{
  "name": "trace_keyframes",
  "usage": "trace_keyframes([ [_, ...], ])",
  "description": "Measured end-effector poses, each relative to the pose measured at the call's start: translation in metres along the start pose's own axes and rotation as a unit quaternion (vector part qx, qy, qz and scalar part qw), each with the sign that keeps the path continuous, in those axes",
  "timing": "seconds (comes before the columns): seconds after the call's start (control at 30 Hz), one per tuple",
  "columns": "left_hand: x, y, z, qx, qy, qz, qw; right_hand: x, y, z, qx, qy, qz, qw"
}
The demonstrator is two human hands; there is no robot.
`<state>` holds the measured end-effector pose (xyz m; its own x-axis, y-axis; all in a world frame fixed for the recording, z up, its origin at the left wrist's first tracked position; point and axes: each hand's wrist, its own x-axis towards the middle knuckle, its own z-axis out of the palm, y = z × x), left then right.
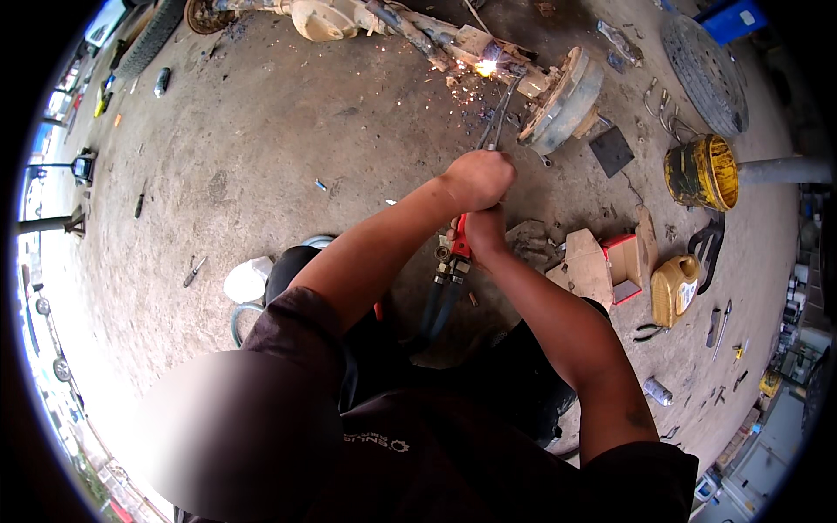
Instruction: The person uses a handheld cutting torch to cut a metal axle assembly in a workshop. They ignite the torch, direct the flame to the metal, and cut through the component while sparks fly. After finishing the cut, the person walks across the workshop floor and picks up a yellow electrical plug.
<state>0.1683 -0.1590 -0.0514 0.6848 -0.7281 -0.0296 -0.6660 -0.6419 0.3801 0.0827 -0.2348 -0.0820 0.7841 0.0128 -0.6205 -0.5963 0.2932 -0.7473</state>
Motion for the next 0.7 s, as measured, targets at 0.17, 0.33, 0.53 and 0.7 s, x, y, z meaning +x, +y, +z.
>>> trace_keyframes([
  [0.17, 0.0011, -0.0012, 0.0016, 0.000, 0.007, 0.001, 1.000, 0.0004, -0.0003, -0.0003, 0.005, -0.002, 0.002, 1.000],
  [0.33, 0.0005, -0.0008, 0.0006, -0.004, 0.011, 0.005, 1.000, -0.0011, -0.0013, 0.0003, 0.007, -0.003, 0.004, 1.000],
  [0.53, 0.0003, -0.0010, 0.0003, -0.009, 0.008, -0.001, 1.000, -0.0018, -0.0026, 0.0007, 0.004, -0.004, 0.008, 1.000],
  [0.7, 0.0010, -0.0005, 0.0007, -0.006, -0.002, -0.007, 1.000, 0.0003, 0.0002, 0.0002, 0.000, 0.003, 0.008, 1.000],
])
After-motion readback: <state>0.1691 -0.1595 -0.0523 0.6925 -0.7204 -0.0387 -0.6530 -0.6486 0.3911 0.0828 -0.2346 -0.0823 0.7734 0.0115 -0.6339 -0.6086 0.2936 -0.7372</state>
